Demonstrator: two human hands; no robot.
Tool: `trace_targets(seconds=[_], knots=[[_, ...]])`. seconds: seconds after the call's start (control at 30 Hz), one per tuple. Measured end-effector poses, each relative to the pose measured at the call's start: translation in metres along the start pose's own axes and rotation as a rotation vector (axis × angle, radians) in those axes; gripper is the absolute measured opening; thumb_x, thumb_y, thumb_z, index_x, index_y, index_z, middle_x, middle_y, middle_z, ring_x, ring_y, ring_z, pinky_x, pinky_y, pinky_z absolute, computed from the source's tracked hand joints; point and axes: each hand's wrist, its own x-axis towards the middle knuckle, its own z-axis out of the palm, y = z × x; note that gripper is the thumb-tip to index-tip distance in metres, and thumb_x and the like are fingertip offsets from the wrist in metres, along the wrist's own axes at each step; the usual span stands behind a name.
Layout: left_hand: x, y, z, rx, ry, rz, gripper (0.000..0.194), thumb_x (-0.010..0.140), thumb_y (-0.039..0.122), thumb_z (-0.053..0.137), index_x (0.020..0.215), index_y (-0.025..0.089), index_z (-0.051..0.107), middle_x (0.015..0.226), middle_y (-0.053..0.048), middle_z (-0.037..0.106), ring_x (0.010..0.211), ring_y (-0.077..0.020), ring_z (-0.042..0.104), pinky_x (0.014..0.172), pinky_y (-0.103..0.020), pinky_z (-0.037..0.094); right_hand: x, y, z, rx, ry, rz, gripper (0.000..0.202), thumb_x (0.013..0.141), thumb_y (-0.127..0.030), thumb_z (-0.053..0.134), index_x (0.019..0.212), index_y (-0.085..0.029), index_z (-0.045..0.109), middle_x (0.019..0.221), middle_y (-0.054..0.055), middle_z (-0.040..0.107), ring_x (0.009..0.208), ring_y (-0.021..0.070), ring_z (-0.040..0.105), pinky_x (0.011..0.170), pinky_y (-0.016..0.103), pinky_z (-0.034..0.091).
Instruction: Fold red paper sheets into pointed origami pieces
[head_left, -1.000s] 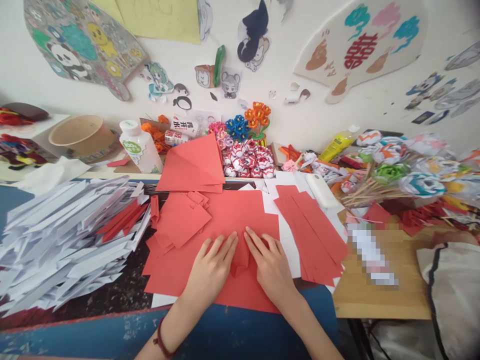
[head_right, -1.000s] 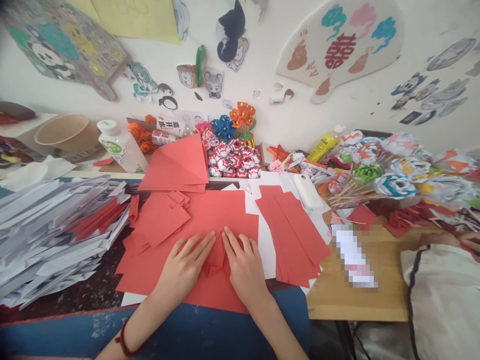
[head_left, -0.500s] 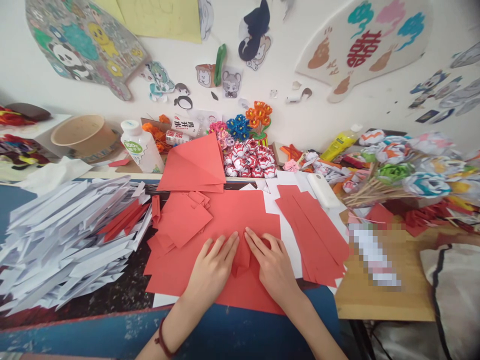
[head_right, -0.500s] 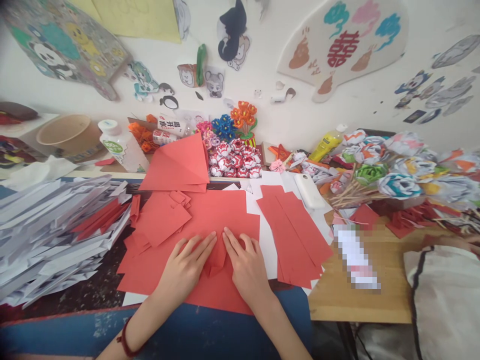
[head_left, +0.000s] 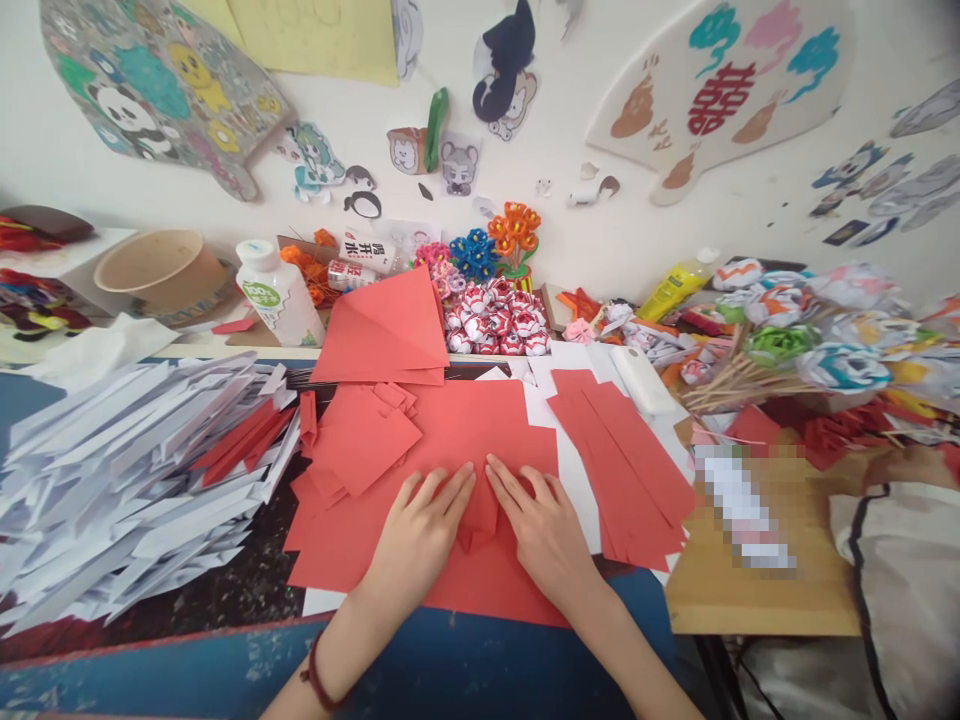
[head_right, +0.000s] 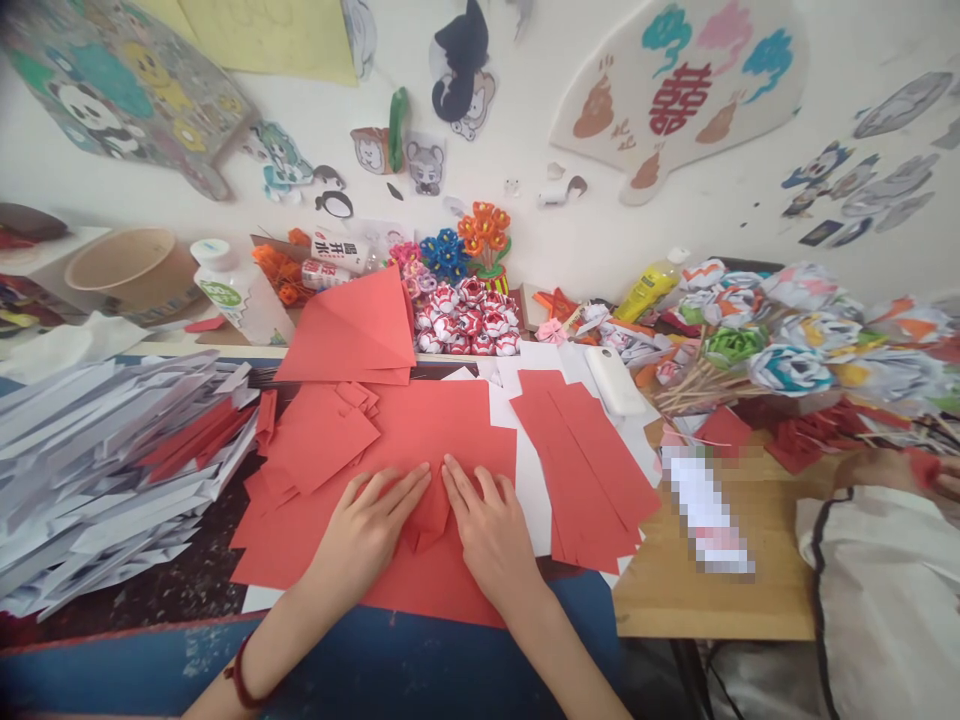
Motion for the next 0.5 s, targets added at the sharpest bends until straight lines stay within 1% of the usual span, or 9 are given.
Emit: trace_targets(seconds=[0.2,0.37,0.5], knots=[[0.02,-0.009,-0.008,-0.079,-0.02,0.01,0.036,0.09,0.01,0.046,0.12,0.02,0.062,0.121,-0.007,0.065,0.107,-0.0239,0.051,0.091,-0.039,0.039,0.0,-0.001,-0.002,-0.05,-0.016,-0.013,0.069,0.079,0.004,0.039,0.146,-0.012,0.038,0.154,0.002,0.032,0.112,0.0294,0.046,0.09,0.046,0.044],[0.027,-0.008,-0.004,0.042,0.01,0.055,0.036,0.093,0.012,0.045,0.127,0.016,0.057,0.112,-0.009,0.066,0.101,-0.0244,0.053,0.09,-0.039,0.038,-0.001,-0.002,-0.001,-0.051,-0.013,0.004,0.068,0.079,0.004,0.039,0.146,-0.012,0.038,0.154,0.002,0.033,0.113,0.0293,0.045,0.093,0.046,0.044],[0.027,-0.004,0.0,0.115,0.0,0.091,0.038,0.094,0.013,0.045,0.13,0.015,0.055,0.115,-0.009,0.064,0.101,-0.0244,0.053,0.089,-0.039,0.039,-0.001,-0.002,-0.001,-0.045,-0.008,0.008,0.068,0.08,0.004,0.038,0.146,-0.012,0.037,0.154,0.002,0.033,0.113,0.0293,0.046,0.092,0.046,0.045]])
